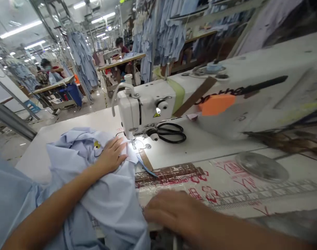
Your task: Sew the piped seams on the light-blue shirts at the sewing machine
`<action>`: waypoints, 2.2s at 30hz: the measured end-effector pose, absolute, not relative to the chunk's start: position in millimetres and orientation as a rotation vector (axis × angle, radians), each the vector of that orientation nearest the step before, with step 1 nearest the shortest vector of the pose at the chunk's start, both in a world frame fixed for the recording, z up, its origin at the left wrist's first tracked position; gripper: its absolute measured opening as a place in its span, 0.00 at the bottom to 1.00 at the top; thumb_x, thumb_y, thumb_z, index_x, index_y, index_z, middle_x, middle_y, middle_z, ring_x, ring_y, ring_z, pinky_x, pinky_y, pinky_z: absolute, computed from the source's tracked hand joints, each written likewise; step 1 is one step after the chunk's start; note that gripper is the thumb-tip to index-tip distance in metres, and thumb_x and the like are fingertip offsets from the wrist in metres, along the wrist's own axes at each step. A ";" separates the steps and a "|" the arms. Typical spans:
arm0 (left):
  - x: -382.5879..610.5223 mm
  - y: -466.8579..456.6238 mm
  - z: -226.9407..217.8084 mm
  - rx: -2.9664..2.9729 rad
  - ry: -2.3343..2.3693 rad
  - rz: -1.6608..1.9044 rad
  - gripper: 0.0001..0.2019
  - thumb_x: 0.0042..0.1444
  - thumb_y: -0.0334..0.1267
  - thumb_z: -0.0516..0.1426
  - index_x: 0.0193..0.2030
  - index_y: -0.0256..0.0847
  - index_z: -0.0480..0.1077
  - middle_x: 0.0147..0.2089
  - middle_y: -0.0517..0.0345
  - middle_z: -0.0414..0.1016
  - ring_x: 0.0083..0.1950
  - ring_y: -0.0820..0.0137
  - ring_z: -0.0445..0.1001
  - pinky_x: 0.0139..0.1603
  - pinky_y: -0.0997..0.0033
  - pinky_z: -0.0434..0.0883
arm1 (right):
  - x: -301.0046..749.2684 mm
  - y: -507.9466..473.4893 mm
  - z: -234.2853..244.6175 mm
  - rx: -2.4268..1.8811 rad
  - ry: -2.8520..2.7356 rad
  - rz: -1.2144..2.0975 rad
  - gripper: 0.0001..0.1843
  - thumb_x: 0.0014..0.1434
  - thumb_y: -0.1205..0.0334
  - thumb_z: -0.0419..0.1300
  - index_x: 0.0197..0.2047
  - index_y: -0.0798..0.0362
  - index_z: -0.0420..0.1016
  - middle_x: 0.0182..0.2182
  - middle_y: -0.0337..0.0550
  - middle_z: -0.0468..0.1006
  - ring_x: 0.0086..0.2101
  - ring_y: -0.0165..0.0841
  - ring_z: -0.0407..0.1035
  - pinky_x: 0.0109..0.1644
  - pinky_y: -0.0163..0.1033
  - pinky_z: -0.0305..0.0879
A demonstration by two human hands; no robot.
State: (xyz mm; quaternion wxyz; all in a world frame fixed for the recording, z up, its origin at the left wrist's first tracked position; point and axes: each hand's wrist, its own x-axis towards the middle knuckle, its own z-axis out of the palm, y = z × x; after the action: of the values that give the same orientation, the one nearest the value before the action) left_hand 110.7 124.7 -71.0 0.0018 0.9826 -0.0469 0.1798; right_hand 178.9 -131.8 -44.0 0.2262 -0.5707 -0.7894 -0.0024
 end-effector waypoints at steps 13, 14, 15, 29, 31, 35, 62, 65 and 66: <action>105.7 104.0 -42.0 2.974 -0.792 0.302 0.16 0.61 0.27 0.44 0.54 0.29 0.61 0.54 0.44 0.67 0.59 0.65 0.62 0.58 0.62 0.66 | 196.6 -87.9 -61.8 -1.408 -2.418 -0.272 0.13 0.61 0.71 0.47 0.40 0.59 0.71 0.32 0.45 0.70 0.32 0.34 0.62 0.28 0.38 0.60; 107.8 105.2 -42.2 2.954 -0.775 0.304 0.16 0.62 0.28 0.43 0.54 0.29 0.61 0.54 0.45 0.68 0.58 0.65 0.63 0.57 0.61 0.67 | 196.9 -89.6 -59.9 -1.392 -2.441 -0.275 0.13 0.61 0.71 0.46 0.39 0.59 0.72 0.31 0.44 0.70 0.32 0.34 0.62 0.28 0.38 0.59; 109.4 106.1 -43.4 2.933 -0.768 0.326 0.16 0.62 0.29 0.43 0.53 0.30 0.63 0.52 0.46 0.69 0.56 0.65 0.64 0.56 0.61 0.68 | 198.4 -92.1 -58.5 -1.387 -2.445 -0.275 0.13 0.61 0.71 0.46 0.38 0.58 0.72 0.31 0.44 0.70 0.33 0.34 0.62 0.28 0.38 0.60; 108.2 90.9 -64.0 2.374 0.082 0.510 0.18 0.62 0.38 0.44 0.33 0.35 0.73 0.39 0.50 0.73 0.45 0.69 0.69 0.44 0.65 0.69 | 207.4 -90.7 -57.6 -1.814 -2.082 -0.457 0.16 0.57 0.76 0.41 0.34 0.59 0.69 0.28 0.46 0.68 0.27 0.34 0.59 0.26 0.38 0.57; 108.6 90.5 -63.8 2.370 0.087 0.517 0.18 0.62 0.38 0.44 0.34 0.35 0.73 0.39 0.50 0.73 0.45 0.69 0.69 0.45 0.65 0.69 | 199.6 -82.6 -54.7 -1.764 -2.131 -0.507 0.14 0.57 0.76 0.43 0.32 0.58 0.68 0.25 0.44 0.66 0.26 0.33 0.57 0.26 0.38 0.54; 106.7 93.3 -63.4 2.447 -0.022 0.517 0.16 0.62 0.36 0.45 0.38 0.35 0.73 0.40 0.51 0.74 0.47 0.68 0.67 0.46 0.64 0.70 | 186.0 -72.7 -60.0 -1.745 -2.303 -0.454 0.10 0.55 0.77 0.48 0.27 0.57 0.66 0.24 0.43 0.66 0.25 0.32 0.58 0.25 0.38 0.49; 100.5 86.9 -71.9 3.053 -0.140 0.387 0.18 0.59 0.34 0.48 0.57 0.41 0.62 0.63 0.47 0.55 0.65 0.57 0.50 0.61 0.50 0.56 | 284.1 -59.7 -49.0 -2.246 -2.355 -0.279 0.21 0.54 0.71 0.53 0.51 0.48 0.70 0.34 0.43 0.76 0.23 0.29 0.62 0.25 0.36 0.46; 105.4 84.3 -74.4 3.056 -0.091 0.404 0.18 0.60 0.34 0.48 0.57 0.43 0.62 0.62 0.49 0.56 0.64 0.58 0.52 0.61 0.51 0.56 | 289.3 -61.7 -55.8 -2.238 -2.280 -0.248 0.16 0.49 0.69 0.56 0.42 0.50 0.75 0.34 0.45 0.75 0.24 0.30 0.62 0.25 0.36 0.47; 106.7 84.5 -74.4 3.060 -0.076 0.409 0.18 0.59 0.34 0.48 0.57 0.43 0.62 0.62 0.49 0.57 0.63 0.58 0.52 0.61 0.51 0.56 | 290.2 -62.7 -58.3 -2.226 -2.248 -0.238 0.16 0.48 0.69 0.57 0.41 0.50 0.76 0.33 0.44 0.75 0.24 0.30 0.61 0.25 0.36 0.46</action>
State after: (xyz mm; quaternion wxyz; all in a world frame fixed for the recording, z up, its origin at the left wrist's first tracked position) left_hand 106.7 84.5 -74.4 0.0267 0.9905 -0.0247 0.1324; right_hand 290.2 -62.7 -58.3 -0.0153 -0.7016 -0.7085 -0.0751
